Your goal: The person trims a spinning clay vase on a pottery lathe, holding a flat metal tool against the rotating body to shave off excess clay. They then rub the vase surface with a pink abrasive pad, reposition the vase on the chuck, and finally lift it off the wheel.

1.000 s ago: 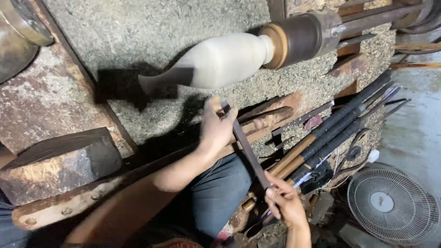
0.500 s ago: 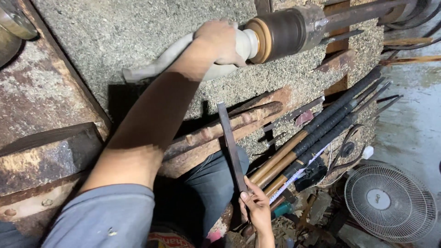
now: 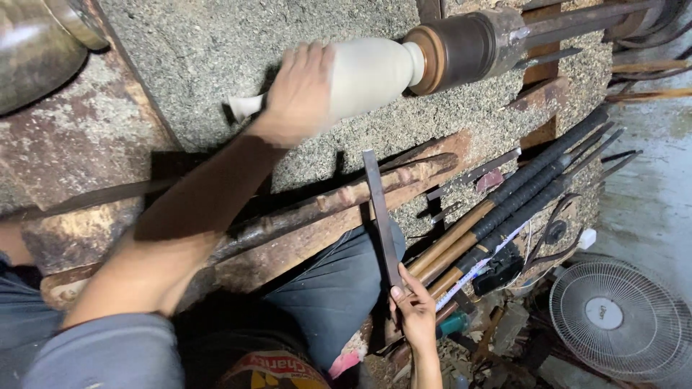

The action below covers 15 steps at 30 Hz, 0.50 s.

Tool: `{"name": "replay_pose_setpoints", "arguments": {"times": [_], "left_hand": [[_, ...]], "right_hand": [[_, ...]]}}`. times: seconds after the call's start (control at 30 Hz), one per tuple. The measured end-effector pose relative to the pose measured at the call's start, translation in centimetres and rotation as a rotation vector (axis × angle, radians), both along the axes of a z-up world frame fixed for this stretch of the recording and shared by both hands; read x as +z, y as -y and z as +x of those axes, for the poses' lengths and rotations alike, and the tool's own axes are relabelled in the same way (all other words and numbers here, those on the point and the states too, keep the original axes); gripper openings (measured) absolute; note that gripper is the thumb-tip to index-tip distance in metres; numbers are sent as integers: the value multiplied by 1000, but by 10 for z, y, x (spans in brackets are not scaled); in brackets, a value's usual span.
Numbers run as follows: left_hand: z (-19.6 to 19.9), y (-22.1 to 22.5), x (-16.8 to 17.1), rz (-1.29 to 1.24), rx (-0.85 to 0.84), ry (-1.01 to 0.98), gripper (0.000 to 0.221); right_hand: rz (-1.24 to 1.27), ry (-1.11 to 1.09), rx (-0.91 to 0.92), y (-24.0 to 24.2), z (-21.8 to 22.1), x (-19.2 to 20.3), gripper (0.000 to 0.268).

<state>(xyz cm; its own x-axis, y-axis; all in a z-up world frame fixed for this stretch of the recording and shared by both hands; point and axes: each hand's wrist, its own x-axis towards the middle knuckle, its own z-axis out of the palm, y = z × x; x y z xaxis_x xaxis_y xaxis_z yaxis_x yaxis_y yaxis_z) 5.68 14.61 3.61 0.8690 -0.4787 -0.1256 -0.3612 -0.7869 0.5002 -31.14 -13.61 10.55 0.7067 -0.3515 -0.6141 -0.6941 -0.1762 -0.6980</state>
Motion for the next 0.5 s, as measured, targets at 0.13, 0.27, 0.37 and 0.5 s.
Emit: {"name": "replay_pose_setpoints", "arguments": {"times": [0.13, 0.27, 0.37, 0.5], "left_hand": [[-109, -24, 59, 12, -12, -42, 104], [-143, -33, 75, 270, -246, -834, 93], [-155, -51, 46, 266, -342, -669, 75], [-143, -95, 55, 194, -353, -753, 83]], "right_hand": [[-103, 37, 27, -15, 2, 5, 49], [-323, -147, 17, -52, 19, 28, 50], [-393, -87, 107, -76, 3, 26, 48], [-442, 59, 239, -121, -28, 25, 50]]}}
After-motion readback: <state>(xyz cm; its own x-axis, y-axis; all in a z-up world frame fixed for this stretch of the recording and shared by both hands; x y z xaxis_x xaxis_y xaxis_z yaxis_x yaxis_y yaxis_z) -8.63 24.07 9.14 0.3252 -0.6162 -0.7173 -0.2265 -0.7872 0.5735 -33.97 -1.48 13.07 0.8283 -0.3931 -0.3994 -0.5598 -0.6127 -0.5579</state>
